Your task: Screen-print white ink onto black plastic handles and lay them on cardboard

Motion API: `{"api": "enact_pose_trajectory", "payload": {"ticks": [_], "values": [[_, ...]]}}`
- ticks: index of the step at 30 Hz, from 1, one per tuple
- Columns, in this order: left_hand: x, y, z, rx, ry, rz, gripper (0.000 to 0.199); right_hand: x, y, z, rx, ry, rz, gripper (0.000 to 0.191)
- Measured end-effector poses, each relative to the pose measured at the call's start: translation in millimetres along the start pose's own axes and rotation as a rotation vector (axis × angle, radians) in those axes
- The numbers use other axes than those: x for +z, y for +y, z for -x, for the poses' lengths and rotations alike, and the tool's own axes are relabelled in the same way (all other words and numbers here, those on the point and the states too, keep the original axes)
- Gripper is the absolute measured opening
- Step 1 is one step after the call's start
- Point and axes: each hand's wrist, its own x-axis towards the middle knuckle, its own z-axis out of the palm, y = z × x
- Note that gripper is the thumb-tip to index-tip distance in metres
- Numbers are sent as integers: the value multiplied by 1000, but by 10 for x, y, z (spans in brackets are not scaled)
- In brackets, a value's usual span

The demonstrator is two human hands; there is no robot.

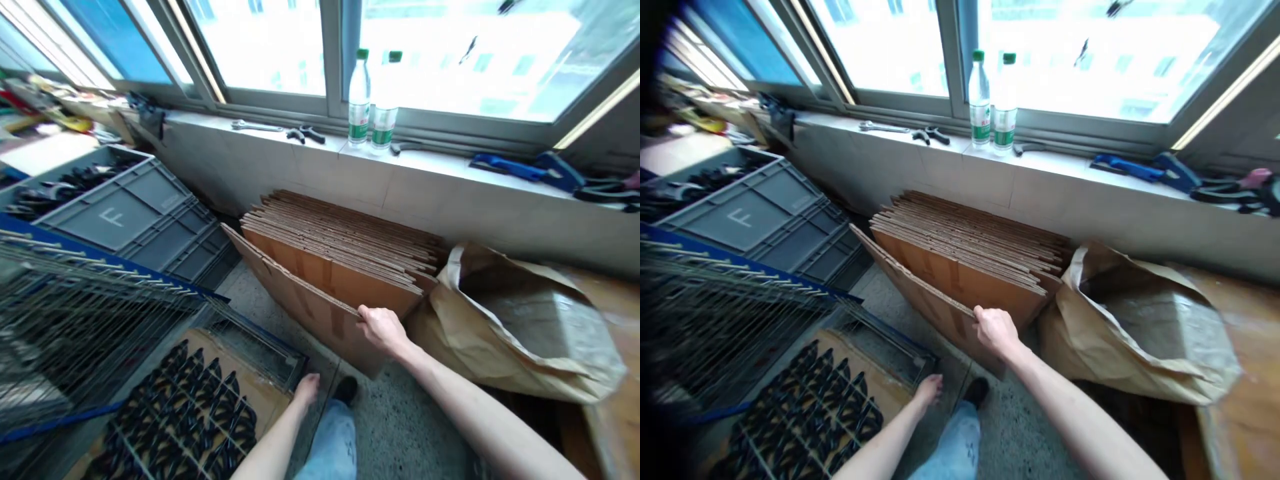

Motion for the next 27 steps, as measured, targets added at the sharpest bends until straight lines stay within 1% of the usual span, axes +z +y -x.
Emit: {"api": "enact_pose_trajectory", "payload": {"ticks": [2, 3, 5, 7, 9, 11, 12, 13, 15, 18, 20, 22, 24, 25, 27], "values": [[33, 21, 94, -28, -18, 52, 48, -361, 115, 491, 32, 20, -2, 15], [65, 22, 158, -35, -31, 67, 52, -532, 193, 786, 60, 38, -10, 15], [163, -4, 323, -37, -66, 73, 61, -842, 349, 1479, 117, 97, -38, 16], [298, -76, 520, -20, -110, 39, 71, -1107, 460, 2296, 158, 176, -85, 19], [466, -192, 724, 6, -136, 14, 79, -1322, 502, 3205, 186, 253, -147, 23], [680, -338, 934, 18, -149, 31, 86, -1468, 480, 4161, 229, 324, -202, 28], [808, -417, 1048, 25, -156, 45, 87, -1506, 452, 4640, 267, 355, -225, 32], [951, -499, 1173, 37, -173, 59, 88, -1517, 418, 5111, 317, 380, -249, 36], [1273, -664, 1461, 90, -240, 65, 83, -1457, 344, 6008, 445, 418, -308, 42], [1791, -917, 1961, 170, -366, 54, 79, -1215, 270, 7197, 629, 461, -416, 48], [2098, -1084, 2279, 150, -410, 36, 85, -1023, 281, 7881, 720, 509, -481, 48], [2329, -1224, 2538, 112, -432, 40, 89, -859, 365, 8484, 795, 560, -547, 44], [2473, -1305, 2728, 126, -463, 55, 85, -731, 516, 8994, 886, 602, -552, 39], [2517, -1316, 2803, 148, -494, 59, 79, -674, 602, 9208, 964, 635, -491, 38], [2566, -1280, 2937, 192, -571, 59, 68, -543, 751, 9534, 1161, 725, -238, 41]]}}
